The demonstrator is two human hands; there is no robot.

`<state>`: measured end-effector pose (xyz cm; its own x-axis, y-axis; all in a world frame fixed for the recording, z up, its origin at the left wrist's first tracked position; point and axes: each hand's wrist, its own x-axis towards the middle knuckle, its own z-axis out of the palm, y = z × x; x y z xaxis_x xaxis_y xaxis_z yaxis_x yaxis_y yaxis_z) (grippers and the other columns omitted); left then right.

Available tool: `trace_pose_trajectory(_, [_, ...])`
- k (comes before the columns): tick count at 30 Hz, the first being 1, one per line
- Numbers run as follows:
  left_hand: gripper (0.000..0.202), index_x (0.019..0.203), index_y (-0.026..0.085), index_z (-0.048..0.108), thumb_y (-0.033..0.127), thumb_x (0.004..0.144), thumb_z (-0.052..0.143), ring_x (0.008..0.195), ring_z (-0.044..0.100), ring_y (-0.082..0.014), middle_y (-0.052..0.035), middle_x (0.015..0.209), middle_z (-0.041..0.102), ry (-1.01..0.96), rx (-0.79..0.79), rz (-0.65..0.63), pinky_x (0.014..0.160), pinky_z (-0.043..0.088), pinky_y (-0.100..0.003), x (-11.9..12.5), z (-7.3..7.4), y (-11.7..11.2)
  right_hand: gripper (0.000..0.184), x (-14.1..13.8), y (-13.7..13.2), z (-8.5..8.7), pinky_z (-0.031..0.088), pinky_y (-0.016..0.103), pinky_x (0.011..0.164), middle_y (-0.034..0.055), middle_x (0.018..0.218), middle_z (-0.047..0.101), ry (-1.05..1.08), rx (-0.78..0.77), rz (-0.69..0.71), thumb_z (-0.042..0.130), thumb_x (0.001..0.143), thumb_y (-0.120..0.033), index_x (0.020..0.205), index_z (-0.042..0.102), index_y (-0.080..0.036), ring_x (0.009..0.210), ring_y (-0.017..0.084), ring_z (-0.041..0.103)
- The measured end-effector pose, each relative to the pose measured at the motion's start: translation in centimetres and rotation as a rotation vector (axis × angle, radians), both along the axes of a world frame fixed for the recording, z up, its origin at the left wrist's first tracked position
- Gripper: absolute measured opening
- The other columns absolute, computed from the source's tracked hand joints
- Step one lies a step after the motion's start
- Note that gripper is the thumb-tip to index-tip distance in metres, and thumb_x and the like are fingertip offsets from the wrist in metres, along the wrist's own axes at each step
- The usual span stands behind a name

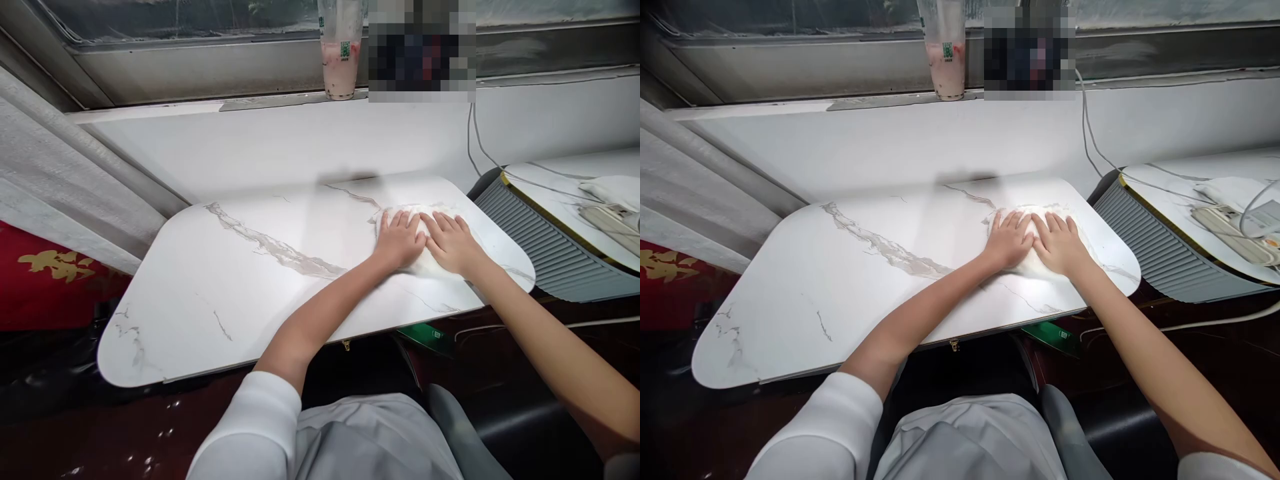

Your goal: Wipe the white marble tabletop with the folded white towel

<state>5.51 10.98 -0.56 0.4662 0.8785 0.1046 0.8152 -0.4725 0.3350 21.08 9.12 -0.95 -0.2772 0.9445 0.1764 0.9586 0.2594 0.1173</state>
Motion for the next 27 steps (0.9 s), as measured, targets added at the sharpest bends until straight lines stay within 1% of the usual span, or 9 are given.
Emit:
trace_pose_trajectory(4, [0.058,0.155,0.014,0.031,0.035,0.101,0.021,0.154,0.020,-0.0195,-0.0084,0.164,0.031,-0.004,-0.022,0.045,0.128,0.006,-0.049,-0.9,0.2,3.8,0.062,-0.8,4.6,-0.2,0.031,0.059,0.112,0.0226,0.151,0.045,0.004,0.014,0.056,0.021,0.099,-0.035,0.154,0.035,-0.010,0.140,0.036,0.040])
trace_pose_trajectory(7, [0.058,0.155,0.014,0.031,0.034,0.101,0.022,0.154,0.020,-0.0191,-0.0078,0.164,0.031,-0.023,-0.018,0.078,0.128,0.005,-0.048,-1.5,0.1,6.2,0.063,-1.4,7.6,-0.2,0.030,0.058,0.112,0.0240,0.151,0.044,0.006,0.007,0.075,0.019,0.099,-0.036,0.153,0.035,-0.008,0.140,0.036,0.040])
trace_pose_trajectory(11, [0.058,0.154,0.014,0.033,0.035,0.101,0.023,0.153,0.021,-0.0184,-0.0068,0.164,0.031,-0.030,-0.009,0.119,0.128,0.005,-0.047,-2.2,0.1,9.0,0.063,-2.1,10.8,-0.2,0.030,0.058,0.111,0.0247,0.149,0.046,0.034,0.013,0.104,0.017,0.100,-0.038,0.152,0.037,-0.008,0.139,0.036,0.041])
trace_pose_trajectory(15, [0.056,0.153,0.019,0.036,0.037,0.101,0.023,0.152,0.024,-0.0157,-0.0037,0.162,0.036,-0.018,0.000,0.146,0.128,0.007,-0.044,-3.3,0.2,11.3,0.063,-3.1,13.4,-0.2,0.030,0.056,0.111,0.0240,0.148,0.047,0.056,0.016,0.120,0.016,0.100,-0.040,0.151,0.037,-0.008,0.139,0.034,0.042])
trace_pose_trajectory(17, [0.055,0.152,0.020,0.037,0.037,0.101,0.023,0.151,0.026,-0.0159,-0.0036,0.160,0.039,-0.019,0.010,0.162,0.128,0.009,-0.043,-4.1,0.3,12.1,0.063,-3.9,14.6,-0.3,0.030,0.056,0.111,0.0228,0.147,0.049,0.067,0.019,0.144,0.017,0.100,-0.039,0.151,0.037,-0.009,0.137,0.033,0.043])
trace_pose_trajectory(21, [0.056,0.152,0.018,0.037,0.035,0.101,0.023,0.150,0.028,-0.0183,-0.0055,0.158,0.041,-0.025,0.021,0.192,0.128,0.010,-0.044,-5.8,0.3,13.2,0.061,-5.6,16.3,-0.3,0.030,0.055,0.111,0.0216,0.143,0.053,0.098,0.035,0.191,0.019,0.099,-0.038,0.150,0.039,-0.009,0.134,0.033,0.046])
trace_pose_trajectory(24, [0.055,0.151,0.019,0.038,0.035,0.101,0.023,0.150,0.028,-0.0180,-0.0049,0.157,0.042,-0.032,0.026,0.209,0.128,0.010,-0.044,-6.5,0.1,13.3,0.062,-6.5,16.5,-0.3,0.030,0.053,0.112,0.0206,0.142,0.054,0.106,0.043,0.188,0.019,0.100,-0.038,0.150,0.041,-0.010,0.132,0.032,0.047])
trace_pose_trajectory(27, [0.054,0.151,0.021,0.038,0.035,0.102,0.023,0.150,0.028,-0.0171,-0.0042,0.157,0.043,-0.034,0.034,0.230,0.128,0.009,-0.044,-6.6,0.1,12.6,0.061,-6.8,15.7,-0.3,0.031,0.051,0.111,0.0197,0.143,0.053,0.109,0.066,0.197,0.019,0.100,-0.038,0.149,0.042,-0.011,0.133,0.032,0.047])
